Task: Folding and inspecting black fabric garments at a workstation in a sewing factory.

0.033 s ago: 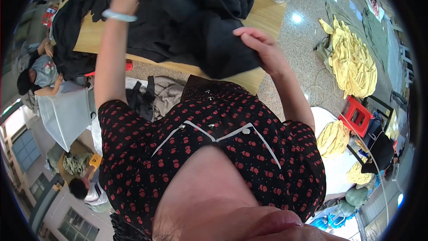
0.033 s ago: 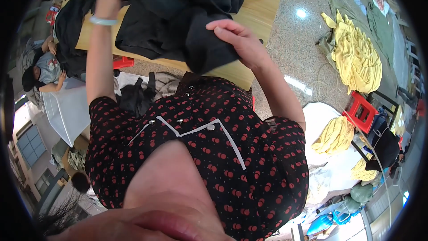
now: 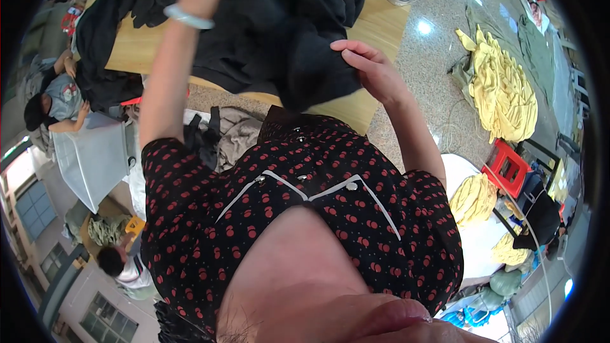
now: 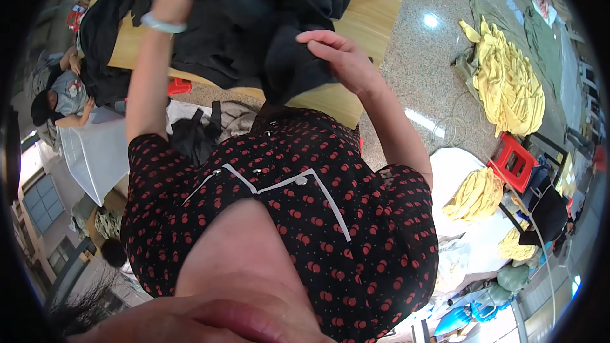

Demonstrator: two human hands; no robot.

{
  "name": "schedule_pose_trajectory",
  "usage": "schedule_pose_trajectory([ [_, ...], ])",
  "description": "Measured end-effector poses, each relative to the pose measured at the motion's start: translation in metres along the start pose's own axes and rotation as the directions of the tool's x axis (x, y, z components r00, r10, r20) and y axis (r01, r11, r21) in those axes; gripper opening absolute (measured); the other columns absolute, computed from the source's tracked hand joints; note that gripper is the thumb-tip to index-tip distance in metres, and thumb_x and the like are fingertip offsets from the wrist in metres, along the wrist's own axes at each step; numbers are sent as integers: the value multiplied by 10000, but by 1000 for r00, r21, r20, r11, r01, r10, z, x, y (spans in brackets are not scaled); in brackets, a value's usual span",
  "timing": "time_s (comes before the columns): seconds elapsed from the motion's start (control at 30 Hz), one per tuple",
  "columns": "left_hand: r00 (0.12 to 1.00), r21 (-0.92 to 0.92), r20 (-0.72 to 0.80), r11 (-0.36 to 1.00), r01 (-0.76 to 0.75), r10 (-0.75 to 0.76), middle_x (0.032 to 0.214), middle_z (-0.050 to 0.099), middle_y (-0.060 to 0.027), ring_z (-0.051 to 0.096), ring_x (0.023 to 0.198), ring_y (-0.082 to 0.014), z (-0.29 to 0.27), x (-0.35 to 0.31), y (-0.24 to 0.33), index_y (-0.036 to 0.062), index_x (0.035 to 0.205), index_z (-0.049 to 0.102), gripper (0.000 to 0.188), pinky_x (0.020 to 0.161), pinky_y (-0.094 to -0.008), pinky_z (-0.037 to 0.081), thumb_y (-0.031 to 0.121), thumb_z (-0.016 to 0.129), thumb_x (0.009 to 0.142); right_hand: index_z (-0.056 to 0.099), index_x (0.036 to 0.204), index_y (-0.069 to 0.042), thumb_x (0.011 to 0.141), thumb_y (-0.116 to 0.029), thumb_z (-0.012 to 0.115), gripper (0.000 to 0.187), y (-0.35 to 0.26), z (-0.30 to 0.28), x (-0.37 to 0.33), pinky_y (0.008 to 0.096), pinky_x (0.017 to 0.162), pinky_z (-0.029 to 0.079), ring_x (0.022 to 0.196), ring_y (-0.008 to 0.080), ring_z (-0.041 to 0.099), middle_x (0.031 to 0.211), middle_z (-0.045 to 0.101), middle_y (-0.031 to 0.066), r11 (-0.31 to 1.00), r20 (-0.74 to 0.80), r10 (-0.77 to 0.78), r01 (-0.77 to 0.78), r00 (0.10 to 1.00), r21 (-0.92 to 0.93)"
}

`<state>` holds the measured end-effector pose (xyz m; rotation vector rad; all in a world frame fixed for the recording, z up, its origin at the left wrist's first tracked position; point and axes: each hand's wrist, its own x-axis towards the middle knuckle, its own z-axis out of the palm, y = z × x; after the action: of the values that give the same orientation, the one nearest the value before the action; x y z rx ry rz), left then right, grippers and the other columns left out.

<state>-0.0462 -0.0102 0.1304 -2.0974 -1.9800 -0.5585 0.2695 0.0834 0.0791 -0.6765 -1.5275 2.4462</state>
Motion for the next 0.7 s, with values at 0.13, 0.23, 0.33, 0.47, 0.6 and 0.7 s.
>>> schedule_pose_trajectory([
  [0.13, 891, -678, 287, 582, 449, -353, 862, 573, -95, 542, 811, -165, 110, -1, 53, -6, 969, 511, 253, 714, -265, 419, 176, 525, 794, 478, 1120, -10, 733, 20, 455, 389, 44, -42, 15, 246, 852, 367, 974, 124, 480, 1039, 525, 46, 976, -37, 135, -126, 990, 177],
  [0.23, 774, -722, 399, 352, 595, -491, 836, 556, -37, 511, 792, -105, 147, -14, 75, -1, 951, 529, 227, 732, -223, 410, 170, 539, 801, 443, 1147, 6, 654, 47, 460, 495, 57, -60, 17, 267, 875, 366, 1004, 192, 487, 1069, 516, 93, 957, -142, 17, -57, 990, -285],
  [0.33, 764, -675, 467, 380, 633, -445, 874, 571, -54, 526, 810, -125, 140, -6, 89, -16, 974, 533, 339, 760, -225, 409, 245, 592, 766, 405, 1169, 22, 621, 55, 451, 551, 70, -73, 20, 277, 890, 355, 1014, 255, 482, 1060, 514, 143, 477, -22, -443, 215, 896, -852],
  [0.47, 733, -529, 521, 508, 679, -437, 921, 581, -72, 536, 834, -141, 125, -2, 82, -32, 1007, 535, 459, 780, -234, 409, 314, 631, 721, 443, 1132, 7, 644, 31, 480, 490, 84, -87, 31, 301, 822, 407, 962, 283, 507, 1017, 515, 183, 457, -93, -425, 125, 901, -881],
  [0.6, 691, -478, 605, 515, 712, -395, 1035, 551, -160, 538, 921, -242, 112, -8, 76, -38, 1079, 503, 568, 816, -284, 408, 364, 622, 696, 561, 963, 0, 658, -26, 507, 311, 81, -85, 39, 346, 729, 438, 867, 321, 519, 935, 539, 161, 512, -158, -273, 4, 949, -859],
  [0.7, 665, -492, 624, 455, 742, -411, 1047, 545, -169, 527, 950, -270, 111, -12, 74, -40, 1072, 506, 545, 841, -285, 399, 330, 617, 687, 598, 826, -5, 676, -62, 525, 176, 84, -83, 41, 349, 714, 435, 842, 313, 523, 916, 554, 136, 411, -62, -415, 126, 908, -903],
])
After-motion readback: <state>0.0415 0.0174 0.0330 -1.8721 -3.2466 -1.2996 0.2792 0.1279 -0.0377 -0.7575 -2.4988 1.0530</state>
